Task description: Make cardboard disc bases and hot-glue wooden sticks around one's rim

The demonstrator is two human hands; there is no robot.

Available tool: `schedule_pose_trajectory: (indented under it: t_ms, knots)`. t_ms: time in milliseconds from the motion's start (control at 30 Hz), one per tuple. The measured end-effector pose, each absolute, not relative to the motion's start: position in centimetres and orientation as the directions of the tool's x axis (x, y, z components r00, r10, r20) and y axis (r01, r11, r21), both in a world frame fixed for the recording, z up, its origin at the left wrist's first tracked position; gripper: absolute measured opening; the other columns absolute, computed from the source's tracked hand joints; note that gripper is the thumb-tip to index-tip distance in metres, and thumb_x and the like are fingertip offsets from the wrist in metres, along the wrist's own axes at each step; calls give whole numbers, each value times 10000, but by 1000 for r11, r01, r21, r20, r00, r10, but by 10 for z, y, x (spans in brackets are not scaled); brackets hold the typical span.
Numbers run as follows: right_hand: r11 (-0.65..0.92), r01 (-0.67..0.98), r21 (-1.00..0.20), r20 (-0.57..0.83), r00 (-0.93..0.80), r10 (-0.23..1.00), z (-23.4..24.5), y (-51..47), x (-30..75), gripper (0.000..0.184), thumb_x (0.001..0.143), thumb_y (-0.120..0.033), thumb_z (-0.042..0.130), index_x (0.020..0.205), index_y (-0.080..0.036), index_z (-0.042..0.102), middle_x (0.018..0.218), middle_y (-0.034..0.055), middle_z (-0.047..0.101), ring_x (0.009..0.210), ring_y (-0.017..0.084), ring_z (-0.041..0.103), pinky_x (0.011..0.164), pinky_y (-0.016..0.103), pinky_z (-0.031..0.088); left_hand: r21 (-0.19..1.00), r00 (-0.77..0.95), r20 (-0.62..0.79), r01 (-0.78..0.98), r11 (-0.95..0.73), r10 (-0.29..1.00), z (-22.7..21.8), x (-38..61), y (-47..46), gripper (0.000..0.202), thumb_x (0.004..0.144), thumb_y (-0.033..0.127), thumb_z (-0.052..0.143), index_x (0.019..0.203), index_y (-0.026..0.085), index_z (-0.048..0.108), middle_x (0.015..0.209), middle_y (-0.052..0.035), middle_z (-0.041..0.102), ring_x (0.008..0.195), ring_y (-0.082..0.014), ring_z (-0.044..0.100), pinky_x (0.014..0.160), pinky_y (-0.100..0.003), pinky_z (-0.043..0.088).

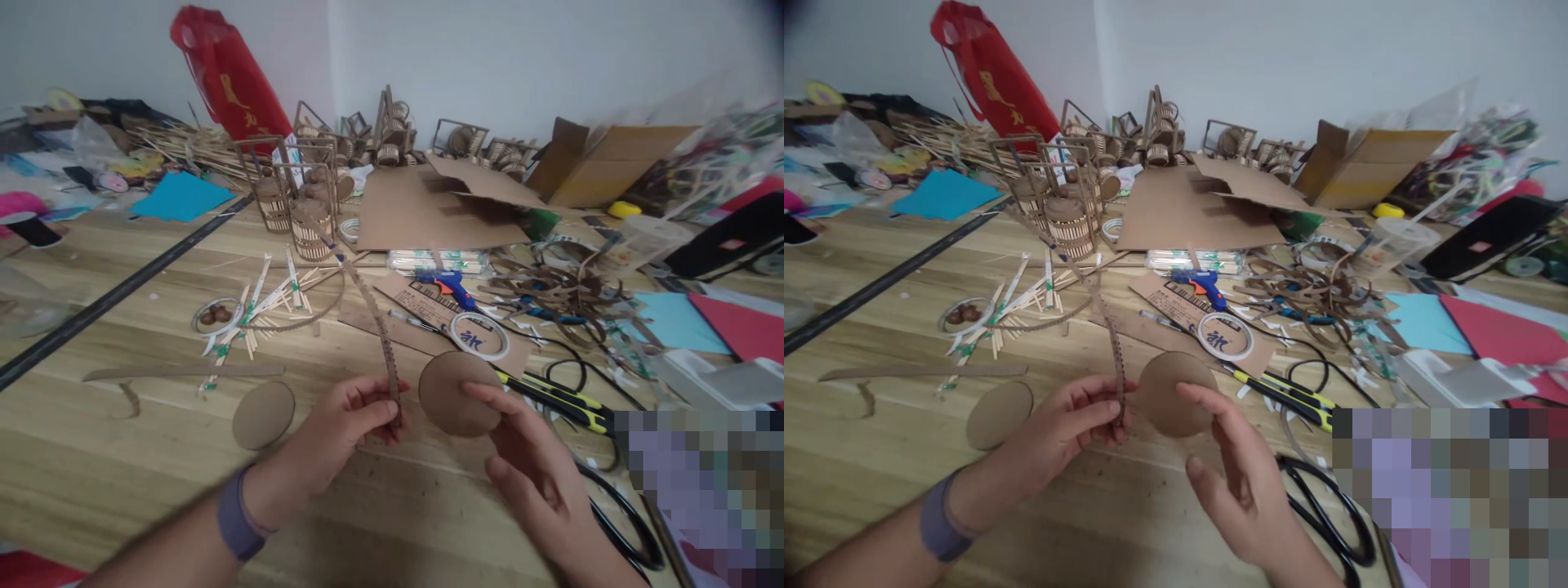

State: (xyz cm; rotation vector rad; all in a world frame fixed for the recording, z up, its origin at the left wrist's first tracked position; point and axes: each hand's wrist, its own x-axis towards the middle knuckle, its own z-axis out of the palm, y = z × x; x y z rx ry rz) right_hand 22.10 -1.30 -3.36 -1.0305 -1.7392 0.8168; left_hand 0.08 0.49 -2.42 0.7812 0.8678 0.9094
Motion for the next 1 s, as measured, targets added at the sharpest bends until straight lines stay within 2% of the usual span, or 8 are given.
schedule_pose_trajectory:
  t_ms: [67, 167, 267, 400, 567, 733, 900, 1000]
  knots:
    - [399, 326, -857, 364, -164, 917, -35, -13, 223, 382, 892, -412, 558, 1226, -238, 621, 1193, 102, 686, 1061, 259, 658, 829, 306, 546, 865, 358, -283, -305, 398, 890, -24, 0, 5, 306, 722, 304, 708, 982, 144, 683, 719, -11, 648, 631, -120, 576, 587, -236, 430]
    - [283, 485, -827, 329, 9, 944, -30, -7, 223, 280, 899, -436, 555, 1009, -249, 732, 959, 62, 756, 836, 211, 701, 691, 263, 548, 888, 402, -274, -244, 390, 874, -23, -1, 5, 225, 739, 306, 672, 892, 140, 678, 715, -17, 644, 627, -119, 566, 573, -232, 422]
    - [214, 514, -830, 264, 25, 964, -25, 2, 220, 293, 869, -471, 580, 922, -246, 759, 884, 57, 761, 792, 212, 697, 713, 297, 552, 915, 489, -277, -130, 383, 827, -19, -2, 3, 151, 747, 289, 632, 782, 143, 650, 681, -9, 628, 582, -106, 536, 556, -227, 413]
    - [181, 366, -913, 137, -141, 980, -25, 8, 215, 337, 784, -516, 678, 952, -233, 752, 939, 71, 756, 849, 232, 691, 761, 329, 548, 924, 617, -333, 62, 378, 713, -12, -3, 0, 103, 739, 252, 580, 688, 170, 617, 634, 12, 591, 538, -93, 499, 514, -211, 383]
    - [58, 133, -989, 23, -249, 968, -32, 6, 212, 305, 780, -495, 706, 904, -216, 725, 809, 37, 715, 712, 179, 653, 632, 271, 535, 893, 663, -408, 145, 427, 628, -12, -6, 0, 107, 677, 219, 581, 744, 182, 655, 600, 33, 596, 473, -77, 449, 461, -195, 360]
    - [78, 56, -995, 72, -102, 992, -37, 7, 213, 272, 739, -482, 751, 835, -228, 729, 769, 24, 703, 711, 173, 630, 640, 265, 522, 823, 583, -385, -134, 552, 715, -14, -8, 3, 307, 679, 305, 728, 948, 165, 675, 644, 7, 661, 498, -90, 536, 481, -199, 399]
    - [104, -18, -994, 100, 127, 987, -48, 10, 216, 251, 713, -460, 784, 868, -265, 747, 858, 16, 718, 780, 162, 618, 700, 270, 503, 771, 389, -290, -447, 454, 875, -17, -5, 4, 446, 708, 548, 751, 911, 153, 712, 762, -51, 712, 663, -125, 637, 636, -230, 483]
    - [88, -53, -995, 77, 179, 981, -54, 10, 216, 267, 697, -458, 796, 865, -256, 752, 884, 26, 720, 801, 171, 623, 715, 288, 504, 783, 337, -253, -479, 397, 907, -24, -1, 3, 418, 641, 444, 841, 935, 174, 719, 805, -41, 724, 717, -134, 652, 689, -242, 493]
